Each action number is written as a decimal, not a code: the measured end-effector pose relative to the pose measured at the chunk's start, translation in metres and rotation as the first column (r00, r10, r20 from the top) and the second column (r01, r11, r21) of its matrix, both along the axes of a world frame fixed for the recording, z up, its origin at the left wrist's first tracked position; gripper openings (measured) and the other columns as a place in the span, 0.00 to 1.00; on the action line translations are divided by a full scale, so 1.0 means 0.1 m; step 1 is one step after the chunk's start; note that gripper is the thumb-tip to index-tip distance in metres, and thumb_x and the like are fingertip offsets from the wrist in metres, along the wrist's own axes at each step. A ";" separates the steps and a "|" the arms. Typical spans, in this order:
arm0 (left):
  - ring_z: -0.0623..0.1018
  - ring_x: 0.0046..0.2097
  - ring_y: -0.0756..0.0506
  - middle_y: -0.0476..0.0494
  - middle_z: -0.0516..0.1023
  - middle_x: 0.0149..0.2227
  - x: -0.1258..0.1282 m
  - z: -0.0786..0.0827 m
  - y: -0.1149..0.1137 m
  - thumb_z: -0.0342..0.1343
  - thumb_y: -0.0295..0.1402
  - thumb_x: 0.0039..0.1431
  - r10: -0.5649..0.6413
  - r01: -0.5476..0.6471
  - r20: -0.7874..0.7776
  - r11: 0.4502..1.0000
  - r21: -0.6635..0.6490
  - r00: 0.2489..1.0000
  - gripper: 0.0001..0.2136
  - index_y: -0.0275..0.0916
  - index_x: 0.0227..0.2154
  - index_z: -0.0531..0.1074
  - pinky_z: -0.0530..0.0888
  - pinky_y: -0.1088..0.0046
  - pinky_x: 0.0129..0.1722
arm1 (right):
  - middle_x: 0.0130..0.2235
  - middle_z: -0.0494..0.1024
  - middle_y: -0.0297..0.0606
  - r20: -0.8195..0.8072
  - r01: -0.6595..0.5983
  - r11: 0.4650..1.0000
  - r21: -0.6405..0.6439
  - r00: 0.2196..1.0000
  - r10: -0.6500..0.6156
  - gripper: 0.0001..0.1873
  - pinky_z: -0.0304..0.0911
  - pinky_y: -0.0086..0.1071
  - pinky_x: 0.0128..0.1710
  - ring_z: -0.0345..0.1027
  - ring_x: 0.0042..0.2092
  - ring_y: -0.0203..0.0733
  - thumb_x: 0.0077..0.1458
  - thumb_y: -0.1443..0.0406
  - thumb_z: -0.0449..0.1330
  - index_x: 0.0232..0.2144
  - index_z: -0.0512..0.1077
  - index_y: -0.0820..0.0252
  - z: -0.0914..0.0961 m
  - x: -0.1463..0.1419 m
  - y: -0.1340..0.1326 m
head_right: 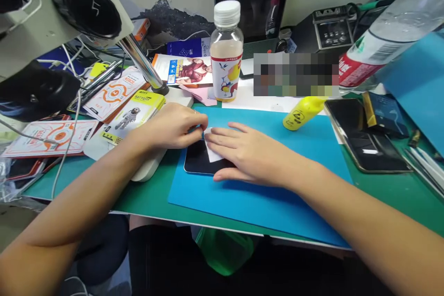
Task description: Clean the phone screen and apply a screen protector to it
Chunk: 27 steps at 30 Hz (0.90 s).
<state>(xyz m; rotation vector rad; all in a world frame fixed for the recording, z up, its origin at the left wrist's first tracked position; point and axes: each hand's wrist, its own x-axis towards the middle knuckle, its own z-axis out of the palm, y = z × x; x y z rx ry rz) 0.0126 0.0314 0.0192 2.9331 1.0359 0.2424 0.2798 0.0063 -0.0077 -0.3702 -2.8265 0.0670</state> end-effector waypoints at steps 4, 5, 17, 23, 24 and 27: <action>0.75 0.27 0.44 0.43 0.81 0.26 -0.04 0.04 0.02 0.50 0.35 0.60 0.021 -0.021 -0.006 0.998 -0.063 1.000 0.12 0.41 0.31 0.79 0.57 0.66 0.27 | 0.66 0.79 0.55 -0.001 0.018 0.999 0.026 1.000 -0.018 0.28 0.69 0.59 0.66 0.72 0.68 0.64 0.72 0.49 0.59 0.59 0.80 0.64 0.07 0.04 0.04; 0.74 0.27 0.44 0.43 0.81 0.26 -0.06 0.05 0.03 0.51 0.35 0.60 0.030 -0.030 -0.005 0.997 -0.077 1.000 0.12 0.41 0.31 0.79 0.57 0.66 0.28 | 0.66 0.79 0.57 0.001 0.014 0.999 0.032 1.000 -0.014 0.29 0.70 0.60 0.64 0.72 0.67 0.67 0.71 0.48 0.60 0.57 0.81 0.65 0.09 0.04 0.03; 0.71 0.26 0.44 0.44 0.79 0.24 -0.10 0.08 0.04 0.50 0.38 0.57 0.078 -0.079 -0.013 0.987 -0.143 0.997 0.14 0.41 0.31 0.81 0.57 0.66 0.28 | 0.66 0.76 0.65 0.043 0.109 0.992 0.068 0.993 -0.112 0.35 0.68 0.65 0.62 0.67 0.68 0.71 0.72 0.43 0.53 0.61 0.79 0.64 0.11 -0.08 -0.04; 0.74 0.29 0.43 0.43 0.81 0.28 -0.10 0.10 0.00 0.53 0.38 0.53 0.055 -0.060 -0.029 0.979 -0.194 0.998 0.13 0.40 0.33 0.81 0.58 0.66 0.29 | 0.61 0.79 0.61 0.031 0.088 0.992 0.086 0.995 -0.091 0.34 0.68 0.61 0.62 0.68 0.66 0.67 0.71 0.42 0.54 0.56 0.81 0.64 0.14 -0.09 -0.04; 0.74 0.30 0.42 0.42 0.82 0.29 -0.10 0.10 0.00 0.53 0.38 0.53 0.058 -0.064 -0.032 0.977 -0.204 0.998 0.13 0.40 0.33 0.81 0.58 0.66 0.29 | 0.60 0.79 0.60 0.024 0.087 0.992 0.093 0.996 -0.090 0.33 0.69 0.60 0.61 0.69 0.65 0.67 0.71 0.42 0.54 0.55 0.81 0.63 0.14 -0.09 -0.04; 0.74 0.30 0.42 0.42 0.82 0.30 -0.09 0.10 0.01 0.53 0.39 0.51 0.060 -0.067 -0.037 0.968 -0.241 0.998 0.14 0.40 0.33 0.81 0.58 0.66 0.29 | 0.60 0.79 0.59 0.012 0.089 0.990 0.112 0.996 -0.091 0.31 0.69 0.59 0.60 0.69 0.64 0.66 0.72 0.43 0.54 0.53 0.82 0.61 0.13 -0.07 -0.03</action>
